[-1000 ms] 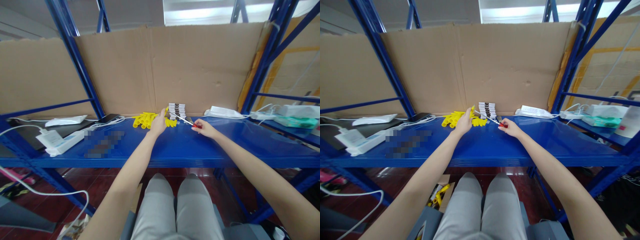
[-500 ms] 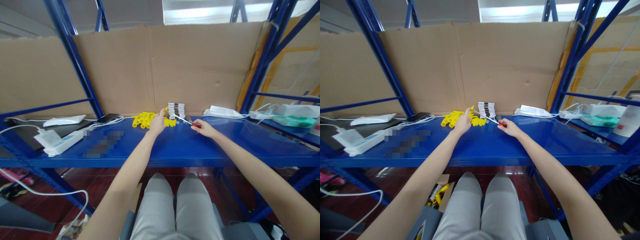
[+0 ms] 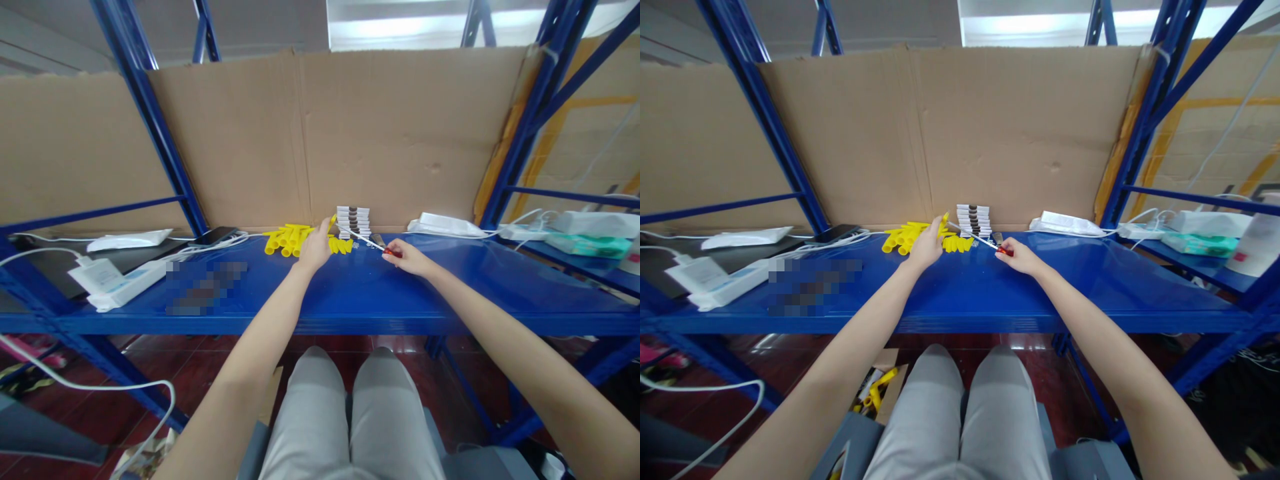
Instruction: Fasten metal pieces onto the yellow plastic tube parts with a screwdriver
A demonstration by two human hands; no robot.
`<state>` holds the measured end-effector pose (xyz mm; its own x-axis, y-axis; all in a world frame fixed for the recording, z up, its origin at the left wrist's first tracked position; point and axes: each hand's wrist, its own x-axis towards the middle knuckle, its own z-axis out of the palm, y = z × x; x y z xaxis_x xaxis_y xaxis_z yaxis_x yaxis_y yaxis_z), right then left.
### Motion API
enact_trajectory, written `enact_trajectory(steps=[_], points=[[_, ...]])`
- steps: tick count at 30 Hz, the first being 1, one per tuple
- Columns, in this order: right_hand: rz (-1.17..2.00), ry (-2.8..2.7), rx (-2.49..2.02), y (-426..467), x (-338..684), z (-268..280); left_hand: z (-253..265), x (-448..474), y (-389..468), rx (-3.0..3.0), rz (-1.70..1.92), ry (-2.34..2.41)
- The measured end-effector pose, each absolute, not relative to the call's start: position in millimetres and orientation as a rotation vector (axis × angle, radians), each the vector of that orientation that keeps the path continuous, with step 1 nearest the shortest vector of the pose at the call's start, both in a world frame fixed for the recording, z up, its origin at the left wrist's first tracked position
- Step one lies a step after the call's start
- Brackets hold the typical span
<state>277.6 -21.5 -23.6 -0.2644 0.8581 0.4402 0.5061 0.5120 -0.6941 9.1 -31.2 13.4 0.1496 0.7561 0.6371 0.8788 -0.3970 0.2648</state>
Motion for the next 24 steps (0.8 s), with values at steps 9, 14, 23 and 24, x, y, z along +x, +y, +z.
enact_trajectory(steps=[9,14,23,24], points=[[0.538,-1.945,-1.127,-22.1,277.1,-21.6,14.2,8.4,-31.9,-2.256,-1.053,-1.623],[0.554,-1.933,-1.127,-23.5,277.1,-22.0,14.2,8.5,-32.7,-2.247,-1.048,-1.631],[0.51,-1.95,-1.14,-25.0,277.8,-18.6,14.3,7.5,-31.4,-2.254,-1.056,-1.648],[0.511,-1.937,-1.118,-24.5,278.3,-19.8,14.2,7.4,-31.3,-2.257,-1.058,-1.648]])
